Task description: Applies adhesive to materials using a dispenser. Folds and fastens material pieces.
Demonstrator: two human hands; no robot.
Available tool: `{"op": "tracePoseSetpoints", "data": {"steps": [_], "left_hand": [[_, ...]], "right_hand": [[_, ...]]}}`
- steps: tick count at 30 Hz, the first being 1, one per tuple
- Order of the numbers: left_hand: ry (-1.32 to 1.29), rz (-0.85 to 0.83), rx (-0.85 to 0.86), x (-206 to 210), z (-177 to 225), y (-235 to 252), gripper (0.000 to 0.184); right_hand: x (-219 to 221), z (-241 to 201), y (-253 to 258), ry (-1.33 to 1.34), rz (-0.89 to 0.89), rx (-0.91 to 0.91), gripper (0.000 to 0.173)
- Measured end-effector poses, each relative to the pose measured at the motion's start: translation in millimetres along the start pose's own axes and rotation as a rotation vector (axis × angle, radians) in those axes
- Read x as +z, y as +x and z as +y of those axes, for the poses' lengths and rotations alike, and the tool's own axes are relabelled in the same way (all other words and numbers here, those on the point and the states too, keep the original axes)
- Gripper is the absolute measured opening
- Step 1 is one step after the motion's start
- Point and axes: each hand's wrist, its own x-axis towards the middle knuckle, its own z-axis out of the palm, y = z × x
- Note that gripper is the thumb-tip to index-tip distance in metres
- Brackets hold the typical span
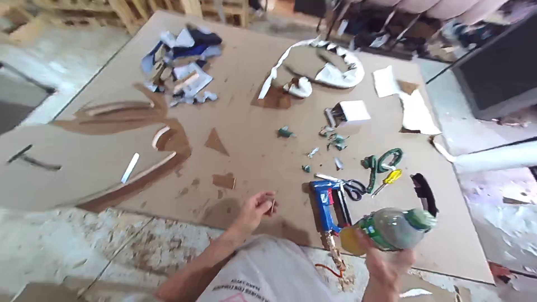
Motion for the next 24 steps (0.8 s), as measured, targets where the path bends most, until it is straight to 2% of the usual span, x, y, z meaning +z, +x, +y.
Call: {"op": "tracePoseSetpoints", "data": {"steps": [3,7,12,19,21,24], "left_hand": [[-0.292,-0.017,-0.023,-5,10,-6,0.034],[-0.488,-0.1,0.032,-10,16,-6,0.03],[-0.494,-0.136,0.049,-11,13,-8,0.029],[-0.433,-0.08,0.056,-12,19,-13,0.029],[-0.438,-0.105,0.053,-7,22,-15,0.029],[-0.467,-0.172,0.082,-5,34,-21,0.027]], "right_hand": [[-2,2,-6,0.074,-0.029,0.039,0.099],[9,1,-7,0.151,-0.087,0.09,0.093],[23,-2,-11,0.133,-0.155,0.07,0.097],[41,-12,-22,0.158,-0.319,0.047,0.094],[38,-13,-21,0.093,-0.38,-0.008,0.09],[44,-21,-8,-0.067,-0.53,-0.191,0.09]]}}
